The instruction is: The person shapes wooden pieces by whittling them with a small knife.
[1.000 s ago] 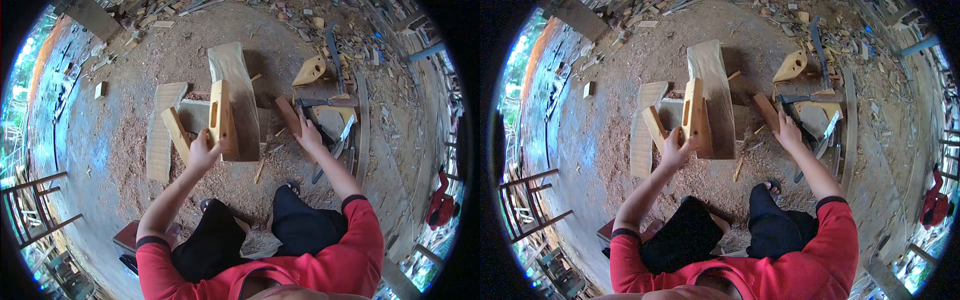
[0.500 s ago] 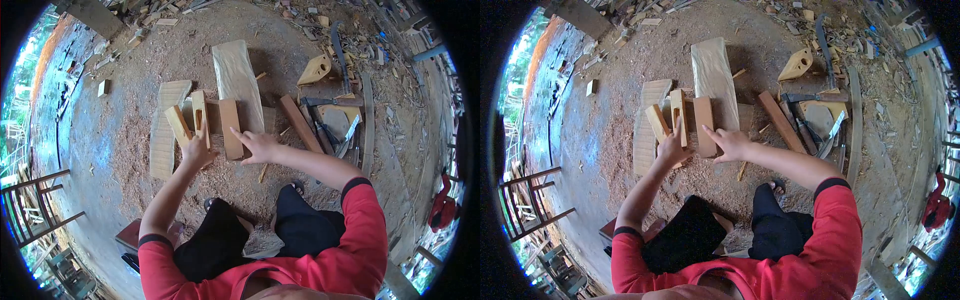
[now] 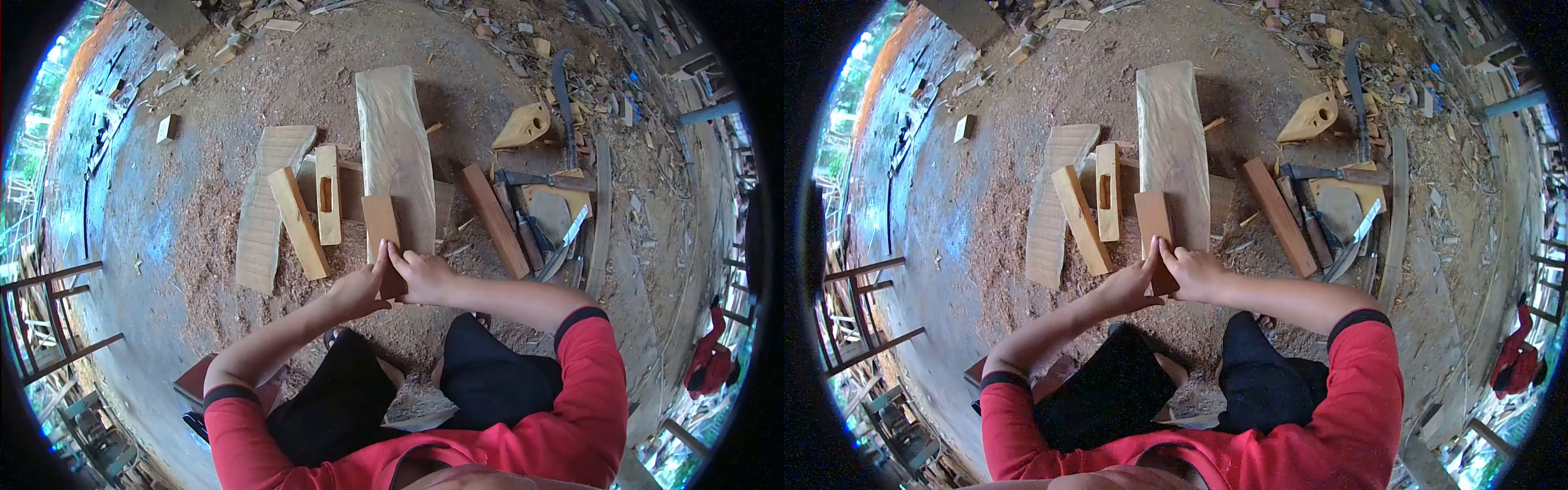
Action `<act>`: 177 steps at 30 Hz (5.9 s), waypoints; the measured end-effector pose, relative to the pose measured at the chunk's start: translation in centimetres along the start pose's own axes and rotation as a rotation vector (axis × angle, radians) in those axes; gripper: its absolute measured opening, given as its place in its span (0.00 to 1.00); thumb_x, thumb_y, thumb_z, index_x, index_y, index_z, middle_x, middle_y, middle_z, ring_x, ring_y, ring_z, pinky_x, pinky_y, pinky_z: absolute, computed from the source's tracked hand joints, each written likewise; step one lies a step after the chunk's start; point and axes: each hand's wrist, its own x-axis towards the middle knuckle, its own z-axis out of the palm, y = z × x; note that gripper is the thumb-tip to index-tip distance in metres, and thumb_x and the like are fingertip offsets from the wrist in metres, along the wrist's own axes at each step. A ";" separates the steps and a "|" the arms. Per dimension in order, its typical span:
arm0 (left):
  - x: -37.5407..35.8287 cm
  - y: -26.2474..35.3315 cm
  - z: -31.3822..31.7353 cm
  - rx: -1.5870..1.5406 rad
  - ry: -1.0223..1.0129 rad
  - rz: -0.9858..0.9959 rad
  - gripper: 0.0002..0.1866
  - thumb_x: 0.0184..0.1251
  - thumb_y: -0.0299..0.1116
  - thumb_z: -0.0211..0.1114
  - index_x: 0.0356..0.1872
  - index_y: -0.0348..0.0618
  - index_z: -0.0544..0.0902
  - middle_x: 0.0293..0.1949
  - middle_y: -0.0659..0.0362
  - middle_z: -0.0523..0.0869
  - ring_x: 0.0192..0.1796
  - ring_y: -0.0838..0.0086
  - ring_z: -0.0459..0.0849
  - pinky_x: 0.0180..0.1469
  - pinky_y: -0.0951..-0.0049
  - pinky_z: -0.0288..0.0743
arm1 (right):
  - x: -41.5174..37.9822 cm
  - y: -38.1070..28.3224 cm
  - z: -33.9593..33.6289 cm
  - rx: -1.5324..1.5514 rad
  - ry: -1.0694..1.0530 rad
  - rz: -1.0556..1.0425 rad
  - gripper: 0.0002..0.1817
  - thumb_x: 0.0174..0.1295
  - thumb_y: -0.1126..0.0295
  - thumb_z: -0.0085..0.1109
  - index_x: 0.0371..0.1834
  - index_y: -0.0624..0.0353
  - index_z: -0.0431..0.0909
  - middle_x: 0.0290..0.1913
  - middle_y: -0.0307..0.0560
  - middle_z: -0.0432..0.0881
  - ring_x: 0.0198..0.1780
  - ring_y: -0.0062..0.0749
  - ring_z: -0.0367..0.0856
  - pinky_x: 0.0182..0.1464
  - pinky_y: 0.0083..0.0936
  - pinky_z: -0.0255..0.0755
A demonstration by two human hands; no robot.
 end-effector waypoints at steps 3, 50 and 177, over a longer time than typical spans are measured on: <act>2.8 -1.2 -2.8 -0.004 -0.090 -0.027 0.61 0.46 0.44 0.72 0.63 0.23 0.30 0.29 0.39 0.80 0.34 0.49 0.81 0.36 0.61 0.75 | 2.5 1.3 -1.8 0.008 0.001 0.055 0.55 0.39 0.49 0.69 0.66 0.66 0.49 0.37 0.58 0.72 0.38 0.51 0.77 0.38 0.38 0.73; 9.2 -4.2 -3.6 1.354 0.142 0.589 0.21 0.60 0.43 0.51 0.42 0.35 0.77 0.37 0.50 0.83 0.46 0.62 0.80 0.59 0.40 0.60 | 6.0 1.9 -5.1 -0.133 0.036 0.237 0.48 0.43 0.63 0.67 0.64 0.69 0.48 0.41 0.60 0.78 0.43 0.48 0.79 0.42 0.37 0.75; 2.9 3.2 1.5 -0.264 -0.029 -0.240 0.68 0.45 0.40 0.73 0.61 0.40 0.15 0.40 0.36 0.79 0.43 0.46 0.79 0.48 0.59 0.71 | -3.4 2.6 -3.7 0.431 -0.232 0.094 0.67 0.37 0.67 0.75 0.70 0.47 0.25 0.35 0.49 0.80 0.38 0.30 0.78 0.42 0.27 0.72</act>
